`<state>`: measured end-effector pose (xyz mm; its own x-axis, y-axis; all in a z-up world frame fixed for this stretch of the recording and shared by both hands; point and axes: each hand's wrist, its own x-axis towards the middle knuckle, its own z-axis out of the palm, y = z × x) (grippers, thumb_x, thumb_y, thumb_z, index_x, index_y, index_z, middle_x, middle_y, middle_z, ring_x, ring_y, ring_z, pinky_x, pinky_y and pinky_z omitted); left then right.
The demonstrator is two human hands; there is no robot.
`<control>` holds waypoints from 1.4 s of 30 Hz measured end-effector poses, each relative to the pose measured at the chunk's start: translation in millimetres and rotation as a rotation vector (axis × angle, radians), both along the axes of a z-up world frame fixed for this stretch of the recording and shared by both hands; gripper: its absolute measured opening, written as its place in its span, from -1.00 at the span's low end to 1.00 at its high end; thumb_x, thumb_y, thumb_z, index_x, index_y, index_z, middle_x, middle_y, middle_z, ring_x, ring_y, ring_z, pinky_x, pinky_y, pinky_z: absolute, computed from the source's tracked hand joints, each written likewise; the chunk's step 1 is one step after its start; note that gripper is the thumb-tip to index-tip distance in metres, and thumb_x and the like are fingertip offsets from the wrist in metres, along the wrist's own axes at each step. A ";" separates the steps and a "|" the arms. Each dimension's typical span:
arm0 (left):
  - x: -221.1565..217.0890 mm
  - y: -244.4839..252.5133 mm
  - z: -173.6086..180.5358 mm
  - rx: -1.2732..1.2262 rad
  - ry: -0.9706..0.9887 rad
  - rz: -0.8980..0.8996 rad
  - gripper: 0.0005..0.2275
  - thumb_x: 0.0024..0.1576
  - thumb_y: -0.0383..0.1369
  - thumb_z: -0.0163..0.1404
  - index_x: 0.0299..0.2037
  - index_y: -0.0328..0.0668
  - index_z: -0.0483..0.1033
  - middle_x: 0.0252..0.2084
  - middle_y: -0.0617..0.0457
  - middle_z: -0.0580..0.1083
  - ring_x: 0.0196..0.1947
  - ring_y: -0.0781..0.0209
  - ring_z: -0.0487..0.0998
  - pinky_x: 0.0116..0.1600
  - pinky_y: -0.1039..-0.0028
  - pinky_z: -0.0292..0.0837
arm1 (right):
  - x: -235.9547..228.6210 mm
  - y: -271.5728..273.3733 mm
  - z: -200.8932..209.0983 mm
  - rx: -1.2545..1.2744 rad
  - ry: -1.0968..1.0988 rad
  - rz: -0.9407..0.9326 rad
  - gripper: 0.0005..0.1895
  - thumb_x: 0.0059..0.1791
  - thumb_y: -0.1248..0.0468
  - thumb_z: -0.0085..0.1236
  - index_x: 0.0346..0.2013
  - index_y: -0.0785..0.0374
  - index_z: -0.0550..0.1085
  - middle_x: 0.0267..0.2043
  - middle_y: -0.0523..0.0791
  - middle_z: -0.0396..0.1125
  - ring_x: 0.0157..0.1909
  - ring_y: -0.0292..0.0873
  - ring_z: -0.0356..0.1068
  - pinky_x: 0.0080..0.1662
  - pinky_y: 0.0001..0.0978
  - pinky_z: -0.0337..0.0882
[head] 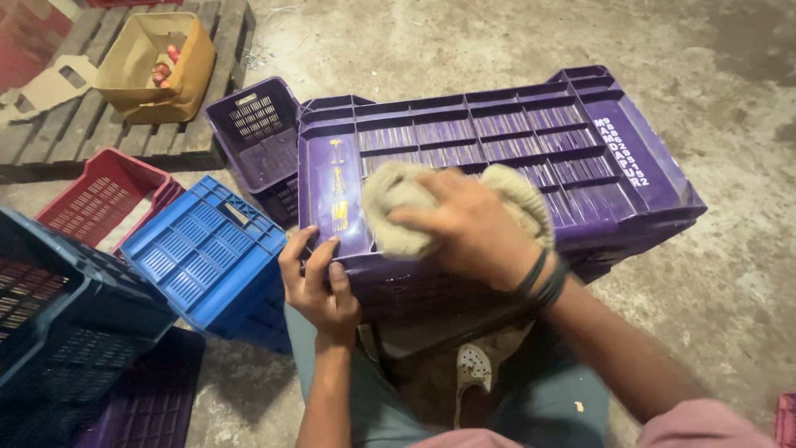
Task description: The person wipes the exterior surfaces of a purple plastic crate using a cloth. They rotate the crate to clean multiple sides and the top, then place it aside.
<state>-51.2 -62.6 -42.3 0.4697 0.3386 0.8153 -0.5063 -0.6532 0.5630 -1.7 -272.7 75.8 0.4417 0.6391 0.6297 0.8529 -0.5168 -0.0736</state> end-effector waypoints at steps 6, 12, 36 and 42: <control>3.8 1.6 -0.9 0.022 -0.009 0.028 -0.73 0.27 -0.15 0.05 -0.03 -0.18 0.56 0.15 -0.18 0.44 0.18 -0.18 0.51 0.28 0.12 0.47 | 85.0 -80.2 22.1 -0.259 0.162 -0.604 -0.43 -0.22 0.34 0.39 0.04 -0.19 0.54 -0.10 -0.07 0.34 -0.06 0.06 0.38 -0.08 -0.08 0.46; -6.5 0.2 5.8 0.062 0.081 -0.006 -0.40 -0.13 -0.01 0.38 0.04 -0.12 0.47 0.20 -0.16 0.35 0.23 -0.20 0.44 0.27 0.11 0.47 | 100.2 -97.2 9.1 -0.200 0.173 -0.754 -0.43 -0.18 0.38 0.31 0.11 -0.07 0.50 -0.07 0.05 0.30 -0.05 0.15 0.35 -0.09 -0.01 0.42; -3.5 0.2 1.4 -0.014 0.035 -0.031 -0.62 0.30 -0.03 -0.07 0.03 -0.17 0.54 0.20 -0.20 0.39 0.25 -0.19 0.47 0.32 0.13 0.43 | 132.7 31.4 7.7 -0.218 -0.001 0.002 -0.62 -0.19 0.21 0.45 -0.11 -0.09 0.56 -0.03 -0.13 0.39 -0.09 -0.03 0.37 -0.07 -0.20 0.42; -4.5 -0.2 4.1 -0.027 0.054 -0.023 -0.64 0.38 -0.06 -0.14 0.02 -0.19 0.55 0.20 -0.21 0.40 0.25 -0.20 0.47 0.33 0.12 0.40 | 147.4 37.8 -1.2 -0.180 0.043 -0.012 -0.59 -0.14 0.35 0.36 -0.04 -0.04 0.52 -0.09 -0.14 0.38 -0.06 -0.01 0.37 -0.04 -0.16 0.42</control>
